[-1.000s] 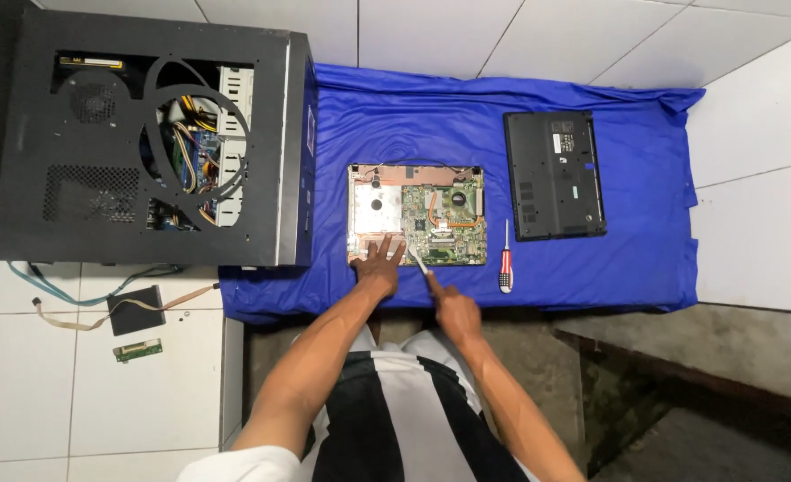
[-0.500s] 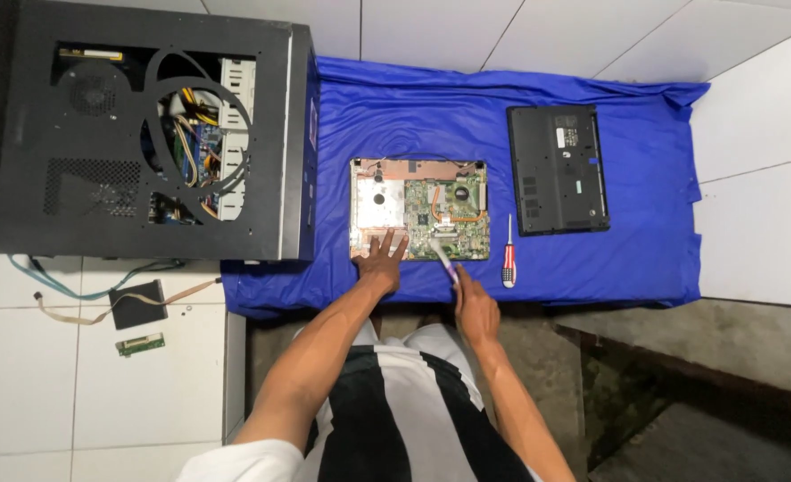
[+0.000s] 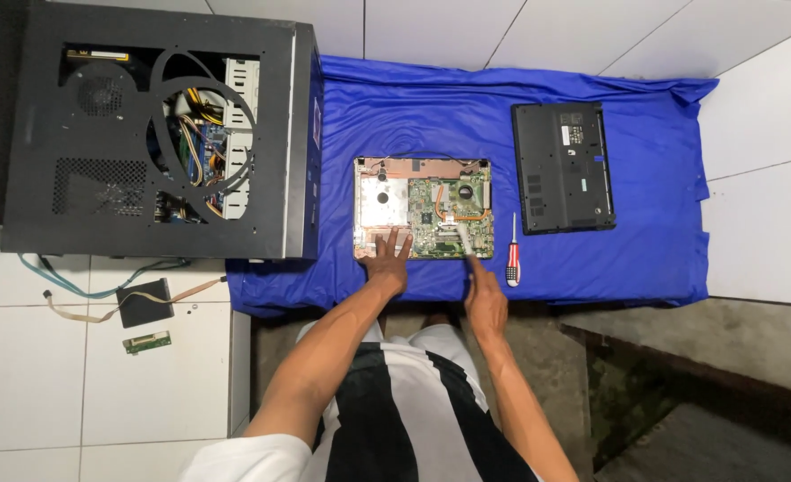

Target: Cleaning a laptop motherboard using a small brush to remove dust and debris.

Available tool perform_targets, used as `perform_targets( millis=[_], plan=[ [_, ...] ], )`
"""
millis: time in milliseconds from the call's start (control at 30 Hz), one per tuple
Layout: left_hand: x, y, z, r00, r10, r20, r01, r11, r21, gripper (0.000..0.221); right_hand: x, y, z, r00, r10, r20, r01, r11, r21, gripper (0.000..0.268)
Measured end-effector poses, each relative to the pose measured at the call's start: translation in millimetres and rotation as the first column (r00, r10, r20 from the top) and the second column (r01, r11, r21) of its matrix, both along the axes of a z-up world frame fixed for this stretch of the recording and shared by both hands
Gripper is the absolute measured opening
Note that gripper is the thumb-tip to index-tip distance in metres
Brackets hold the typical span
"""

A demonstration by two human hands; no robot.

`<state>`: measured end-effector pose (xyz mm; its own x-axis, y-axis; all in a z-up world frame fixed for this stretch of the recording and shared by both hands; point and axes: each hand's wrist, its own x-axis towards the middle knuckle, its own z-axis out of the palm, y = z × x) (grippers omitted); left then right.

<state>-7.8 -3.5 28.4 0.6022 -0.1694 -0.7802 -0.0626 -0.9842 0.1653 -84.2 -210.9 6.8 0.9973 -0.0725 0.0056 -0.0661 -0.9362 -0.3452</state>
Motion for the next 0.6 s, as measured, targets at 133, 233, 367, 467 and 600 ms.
perform_targets(
  millis=[133, 233, 367, 467, 600],
  plan=[
    [-2, 0, -1, 1.000, 0.016, -0.004, -0.016, 1.000, -0.006, 0.096, 0, 4, -15, 0.968, 0.215, -0.131, -0.219, 0.976, -0.014, 0.058],
    [1, 0, -18, 1.000, -0.001, 0.000, 0.001, 1.000, 0.005, 0.098, 12, -14, -35, 0.969, 0.090, -0.231, -0.093, 0.996, -0.002, 0.063],
    [-1, 0, -3, 1.000, 0.014, -0.004, -0.014, 1.000, 0.000, 0.098, 13, 1, -29, 0.965, 0.024, -0.259, -0.016, 0.999, 0.035, 0.063],
    [2, 0, -3, 1.000, 0.009, -0.008, -0.009, 1.000, 0.017, 0.100, 21, -2, -27, 0.952, 0.114, -0.284, -0.066, 0.983, 0.173, 0.064],
    [0, 1, -14, 1.000, 0.002, -0.013, -0.002, 1.000, 0.013, 0.101, 27, -6, -21, 0.973, 0.061, -0.220, -0.034, 0.992, 0.124, 0.061]
  ],
)
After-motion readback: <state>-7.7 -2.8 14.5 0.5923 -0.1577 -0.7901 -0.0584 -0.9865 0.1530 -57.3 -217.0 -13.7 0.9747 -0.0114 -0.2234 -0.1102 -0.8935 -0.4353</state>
